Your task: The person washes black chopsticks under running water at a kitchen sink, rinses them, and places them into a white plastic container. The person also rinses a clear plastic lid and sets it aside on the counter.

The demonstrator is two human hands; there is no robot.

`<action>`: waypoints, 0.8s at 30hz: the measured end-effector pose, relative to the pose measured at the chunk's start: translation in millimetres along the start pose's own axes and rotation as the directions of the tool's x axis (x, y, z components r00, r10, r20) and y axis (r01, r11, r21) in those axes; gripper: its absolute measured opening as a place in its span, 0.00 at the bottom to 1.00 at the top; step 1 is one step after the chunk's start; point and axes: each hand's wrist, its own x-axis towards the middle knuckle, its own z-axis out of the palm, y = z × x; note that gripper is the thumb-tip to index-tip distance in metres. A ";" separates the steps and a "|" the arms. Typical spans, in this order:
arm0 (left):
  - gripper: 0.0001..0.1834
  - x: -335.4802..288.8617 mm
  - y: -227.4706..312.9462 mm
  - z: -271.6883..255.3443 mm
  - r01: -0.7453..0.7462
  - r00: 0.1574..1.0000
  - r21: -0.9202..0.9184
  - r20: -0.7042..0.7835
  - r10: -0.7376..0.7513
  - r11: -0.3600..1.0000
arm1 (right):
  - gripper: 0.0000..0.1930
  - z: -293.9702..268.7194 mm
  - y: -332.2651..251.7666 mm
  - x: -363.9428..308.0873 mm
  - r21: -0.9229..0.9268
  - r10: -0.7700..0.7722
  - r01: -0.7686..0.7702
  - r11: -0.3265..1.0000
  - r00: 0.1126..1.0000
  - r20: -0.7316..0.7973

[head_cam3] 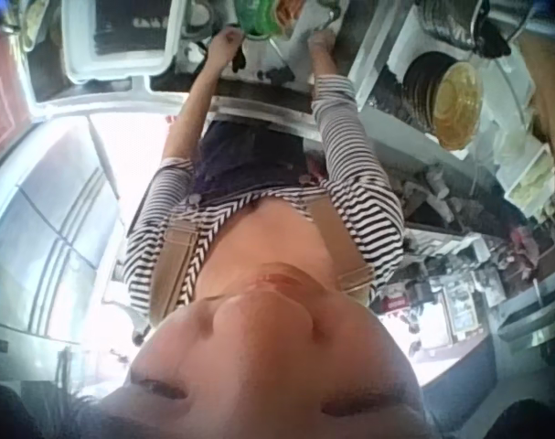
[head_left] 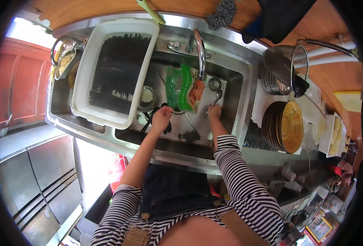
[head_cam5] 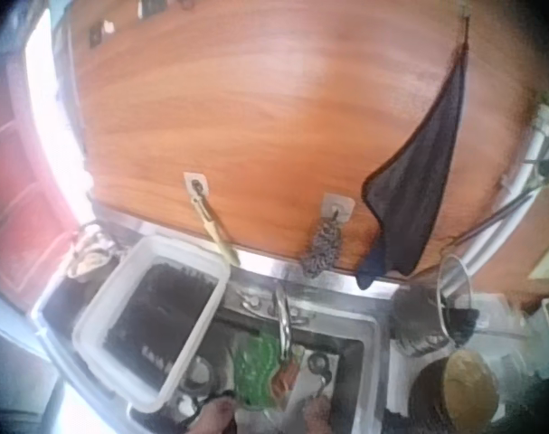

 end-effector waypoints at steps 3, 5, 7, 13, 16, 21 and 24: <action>0.08 31.9 53.2 -11.2 -0.208 0.960 0.233 -0.138 0.244 0.950 | 0.13 9.0 5.3 6.5 -0.028 -0.068 0.067 0.997 0.997 -0.036; 0.11 71.8 96.1 -21.2 -0.332 0.900 0.348 -0.162 0.405 0.877 | 0.11 6.3 10.4 -1.9 0.118 -0.125 0.119 0.986 0.991 0.041; 0.14 113.1 130.3 -23.4 -0.338 0.802 0.654 -0.176 0.571 0.677 | 0.08 -7.7 11.6 -20.5 0.350 -0.107 0.032 0.936 0.974 0.197; 0.13 184.7 160.0 -7.2 0.028 0.762 0.942 -0.237 0.603 0.335 | 0.05 -79.2 -13.1 -120.6 0.830 -0.393 -0.254 0.497 0.787 0.476; 0.12 186.8 157.6 1.3 0.060 0.852 0.918 -0.252 0.459 0.391 | 0.04 -102.8 -38.4 -151.6 0.848 -0.511 -0.287 0.446 0.695 0.505; 0.10 174.8 153.9 3.7 0.075 0.769 0.905 -0.320 0.554 0.418 | 0.05 -115.4 -67.7 -170.9 0.839 -0.561 -0.281 0.466 0.639 0.526; 0.09 175.1 157.0 -4.3 0.049 0.770 0.909 -0.298 0.564 0.413 | 0.05 -116.1 -72.6 -173.1 0.838 -0.553 -0.281 0.467 0.647 0.525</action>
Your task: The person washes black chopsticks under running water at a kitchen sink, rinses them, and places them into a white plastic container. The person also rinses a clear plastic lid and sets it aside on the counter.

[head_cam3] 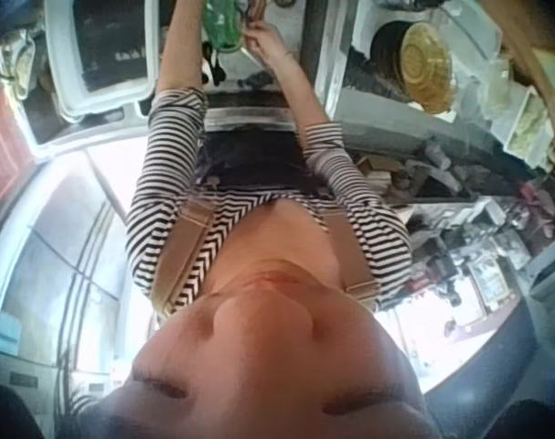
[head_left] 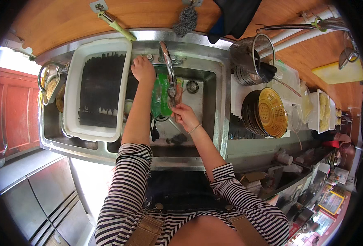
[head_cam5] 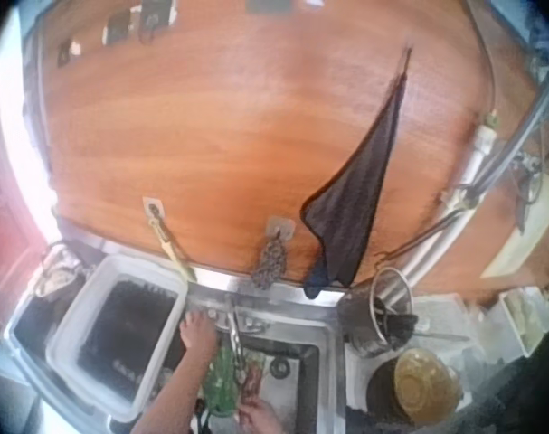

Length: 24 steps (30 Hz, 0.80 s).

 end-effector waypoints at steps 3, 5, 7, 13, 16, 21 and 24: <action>0.10 1.9 -0.4 -3.5 -0.017 0.998 -0.010 0.063 0.017 1.000 | 0.05 -1.7 1.7 0.3 0.003 0.008 -0.008 1.000 1.000 0.013; 0.15 -6.6 4.1 -4.1 0.011 1.000 -0.047 0.002 -0.011 0.999 | 0.05 -3.9 3.6 2.0 -0.004 0.009 -0.009 1.000 1.000 0.018; 0.21 -42.1 22.5 -3.2 0.138 0.986 -0.328 -0.047 -0.161 0.935 | 0.05 -6.8 6.5 4.3 -0.022 0.020 -0.020 1.000 1.000 -0.004; 0.14 -118.5 51.6 1.6 0.808 0.572 -0.508 0.797 0.193 -0.297 | 0.05 -18.8 28.8 23.0 -0.126 -0.133 0.123 0.984 0.988 -0.075; 0.07 -118.2 56.1 -8.7 0.745 0.663 -0.606 0.720 0.206 -0.280 | 0.03 -32.3 40.7 38.9 -0.318 -0.266 0.238 0.918 0.963 -0.047; 0.14 -115.3 56.2 -23.6 0.653 0.736 -0.643 0.663 0.135 -0.401 | 0.03 -35.6 48.9 68.7 -0.325 -0.505 0.481 0.814 0.863 0.012; 0.10 -116.8 42.5 -21.5 0.690 0.699 -0.625 0.706 0.112 -0.367 | 0.04 -38.0 37.3 74.4 -0.336 -0.435 0.459 0.823 0.888 0.147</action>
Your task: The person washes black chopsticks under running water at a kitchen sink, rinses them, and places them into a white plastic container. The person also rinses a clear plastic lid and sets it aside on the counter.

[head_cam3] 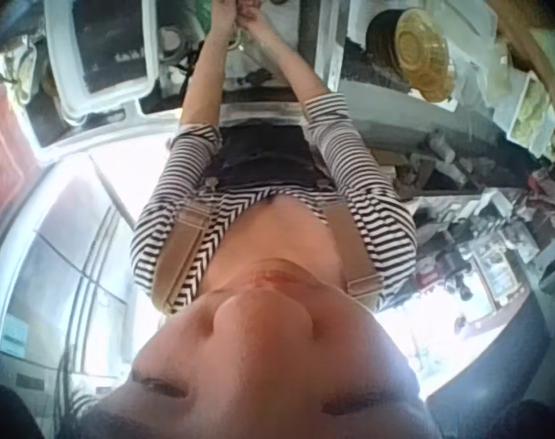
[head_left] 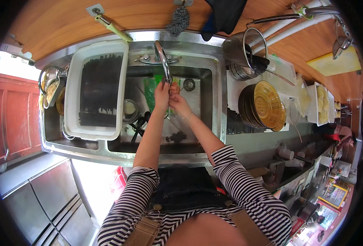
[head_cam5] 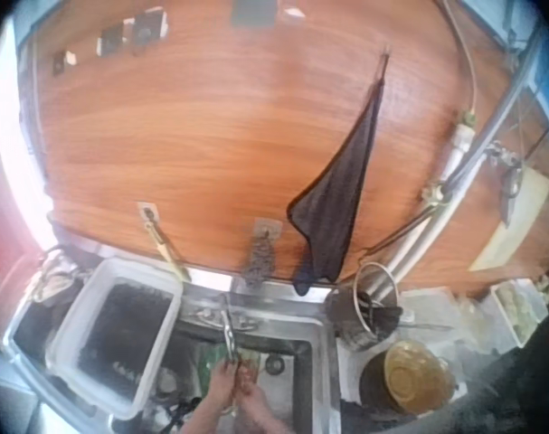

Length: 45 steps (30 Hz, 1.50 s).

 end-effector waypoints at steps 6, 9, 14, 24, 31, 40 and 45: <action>0.16 0.5 2.6 -20.0 -0.247 0.906 0.734 -0.058 0.420 0.633 | 0.16 30.5 -20.0 34.4 -0.020 0.096 -0.105 0.994 0.959 -0.268; 0.15 -11.9 -16.0 -18.0 -0.297 0.898 0.657 -0.056 0.437 0.693 | 0.14 43.7 -39.1 52.8 -0.131 0.073 -0.111 0.985 0.961 -0.268; 0.13 -56.1 -49.3 -71.5 0.002 0.960 0.178 -0.275 0.048 0.984 | 0.03 42.4 -81.5 63.9 0.043 0.099 -0.093 0.995 0.984 -0.151; 0.37 -17.8 -28.2 -145.7 -0.138 0.375 -0.454 -0.847 -0.378 0.880 | 0.10 49.7 -94.2 50.1 0.224 0.038 -0.067 0.972 0.991 0.131; 0.32 -59.0 -45.3 -104.0 0.068 0.807 -0.265 -0.552 -0.209 0.962 | 0.09 21.7 -91.6 32.6 -0.129 -0.096 0.095 0.987 0.995 0.003; 0.13 7.1 -47.8 -55.8 0.671 0.732 -0.094 0.239 -0.638 0.735 | 0.09 -48.8 -83.8 -81.5 0.149 -0.100 0.256 0.955 0.753 -0.651; 0.15 42.2 -51.4 -78.7 0.817 0.574 -0.230 0.402 -0.713 0.529 | 0.10 -66.8 -65.3 -139.8 0.622 0.360 0.133 0.771 0.715 -0.599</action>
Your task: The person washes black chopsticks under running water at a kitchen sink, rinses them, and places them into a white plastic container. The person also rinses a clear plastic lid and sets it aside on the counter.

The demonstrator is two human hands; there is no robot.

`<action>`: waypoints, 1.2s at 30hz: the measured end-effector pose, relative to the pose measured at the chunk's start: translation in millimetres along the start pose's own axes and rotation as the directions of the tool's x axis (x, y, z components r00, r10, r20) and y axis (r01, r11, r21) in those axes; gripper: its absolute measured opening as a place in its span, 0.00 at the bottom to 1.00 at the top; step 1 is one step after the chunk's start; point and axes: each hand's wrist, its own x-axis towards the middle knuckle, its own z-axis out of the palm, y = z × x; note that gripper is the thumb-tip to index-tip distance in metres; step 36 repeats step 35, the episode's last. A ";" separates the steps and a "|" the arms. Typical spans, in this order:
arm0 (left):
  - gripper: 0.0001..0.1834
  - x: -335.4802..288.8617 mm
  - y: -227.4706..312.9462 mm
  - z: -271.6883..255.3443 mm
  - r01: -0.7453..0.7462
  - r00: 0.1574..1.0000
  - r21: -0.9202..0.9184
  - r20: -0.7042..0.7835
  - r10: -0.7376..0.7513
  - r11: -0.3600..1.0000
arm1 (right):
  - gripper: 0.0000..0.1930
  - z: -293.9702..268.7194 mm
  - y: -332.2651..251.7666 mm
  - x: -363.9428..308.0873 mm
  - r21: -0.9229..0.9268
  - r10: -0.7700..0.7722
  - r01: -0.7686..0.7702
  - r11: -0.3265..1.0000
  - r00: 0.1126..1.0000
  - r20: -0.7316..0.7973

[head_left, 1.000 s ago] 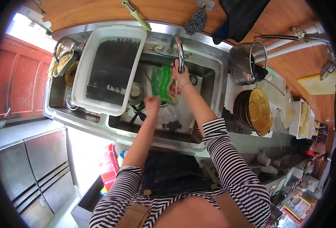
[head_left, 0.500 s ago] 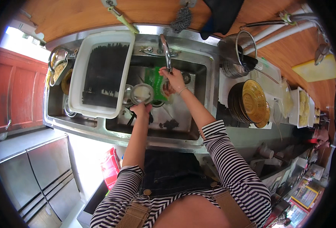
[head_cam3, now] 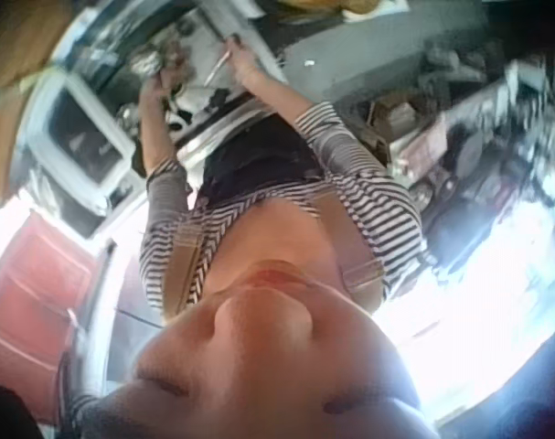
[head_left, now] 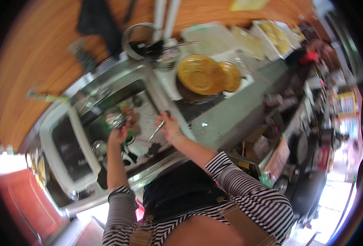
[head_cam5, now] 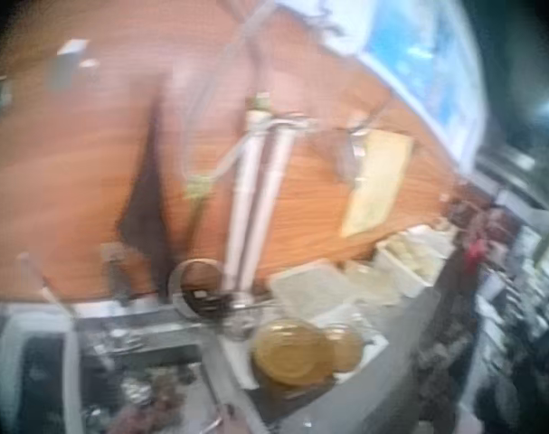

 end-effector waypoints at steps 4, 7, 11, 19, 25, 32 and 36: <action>0.16 -17.6 34.5 3.0 -0.318 0.928 0.205 -0.133 0.348 0.926 | 0.07 -44.1 -28.8 -1.1 0.367 0.156 -0.088 0.926 0.975 -0.160; 0.30 -35.5 33.3 8.9 -0.471 0.759 0.495 -0.193 0.621 0.730 | 0.04 -87.8 -80.9 -1.2 0.345 0.092 0.038 0.938 0.931 -0.352; 0.30 -55.0 34.3 13.3 -0.522 0.664 0.513 -0.258 0.702 0.682 | 0.04 -153.1 -179.6 -3.4 0.034 -0.394 0.466 0.884 0.783 -0.482; 0.23 -32.1 17.2 -45.8 -0.489 0.734 0.481 -0.225 0.641 0.728 | 0.09 -231.3 -392.4 128.9 0.440 -0.307 0.376 0.815 0.926 -0.221; 0.08 -19.4 26.9 -108.8 -0.495 0.720 0.818 0.198 0.665 0.293 | 0.15 -248.3 -392.5 169.9 0.515 -0.361 0.355 0.780 0.928 -0.093; 0.15 -32.9 23.6 -71.0 -0.519 0.776 0.400 -0.150 0.613 0.755 | 0.20 -216.1 -333.7 121.4 0.709 -0.363 0.571 0.415 0.818 -0.446; 0.16 -35.4 13.1 -55.5 -0.537 0.752 0.633 0.062 0.656 0.557 | 0.22 -192.7 -271.4 108.0 0.654 -0.296 0.523 0.547 0.851 -0.434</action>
